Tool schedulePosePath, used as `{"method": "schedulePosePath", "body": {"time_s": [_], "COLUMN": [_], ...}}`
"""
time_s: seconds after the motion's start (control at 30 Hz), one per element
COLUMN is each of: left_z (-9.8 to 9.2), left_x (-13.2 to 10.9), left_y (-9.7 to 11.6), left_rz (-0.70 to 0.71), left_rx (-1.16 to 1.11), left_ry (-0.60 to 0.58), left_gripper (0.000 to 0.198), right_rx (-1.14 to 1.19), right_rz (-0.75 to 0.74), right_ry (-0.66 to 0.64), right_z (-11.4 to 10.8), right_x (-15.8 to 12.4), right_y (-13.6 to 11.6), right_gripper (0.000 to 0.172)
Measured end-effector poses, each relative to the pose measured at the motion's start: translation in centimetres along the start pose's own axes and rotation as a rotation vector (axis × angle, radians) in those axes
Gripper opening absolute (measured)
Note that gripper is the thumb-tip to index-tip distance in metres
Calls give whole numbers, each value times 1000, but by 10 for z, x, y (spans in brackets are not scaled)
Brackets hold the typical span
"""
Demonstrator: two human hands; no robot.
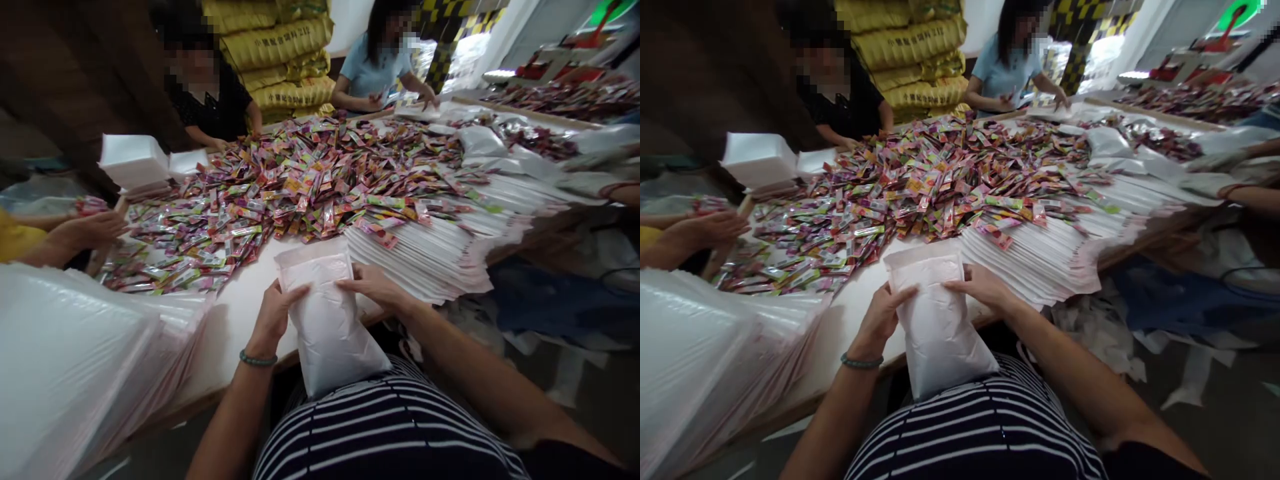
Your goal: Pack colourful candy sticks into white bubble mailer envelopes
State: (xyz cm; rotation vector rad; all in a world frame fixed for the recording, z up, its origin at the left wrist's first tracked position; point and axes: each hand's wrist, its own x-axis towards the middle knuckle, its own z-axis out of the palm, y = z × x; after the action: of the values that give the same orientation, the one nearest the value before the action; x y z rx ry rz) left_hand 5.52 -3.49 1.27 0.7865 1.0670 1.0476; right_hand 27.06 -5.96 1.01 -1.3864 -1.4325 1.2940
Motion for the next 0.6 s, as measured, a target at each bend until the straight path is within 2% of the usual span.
{"method": "schedulePosePath", "body": {"time_s": [0.1, 0.2, 0.3, 0.4, 0.5, 0.6], "left_z": [-11, -28, -42, -49, -51, -51], "left_x": [7, 17, 21, 16, 6, -6], "left_y": [-8, -17, -22, -20, -17, -16], "left_rz": [-22, -2, 10, 77, 275, 474], "left_rx": [90, 172, 248, 429, 655, 767], "left_ry": [71, 167, 217, 262, 271, 175], "left_gripper": [52, 41, 31, 22, 16, 14], "right_rx": [441, 504, 320, -15, -291, -461], "right_rz": [166, 249, 222, 12, -227, -354], "right_ry": [-82, -46, -33, 48, 174, 152], "right_z": [30, 44, 45, 36, 23, 8], "right_x": [41, 58, 65, 66, 59, 47], "right_y": [15, 34, 48, 49, 40, 30], "right_gripper": [46, 39, 29, 19, 20, 17]}}
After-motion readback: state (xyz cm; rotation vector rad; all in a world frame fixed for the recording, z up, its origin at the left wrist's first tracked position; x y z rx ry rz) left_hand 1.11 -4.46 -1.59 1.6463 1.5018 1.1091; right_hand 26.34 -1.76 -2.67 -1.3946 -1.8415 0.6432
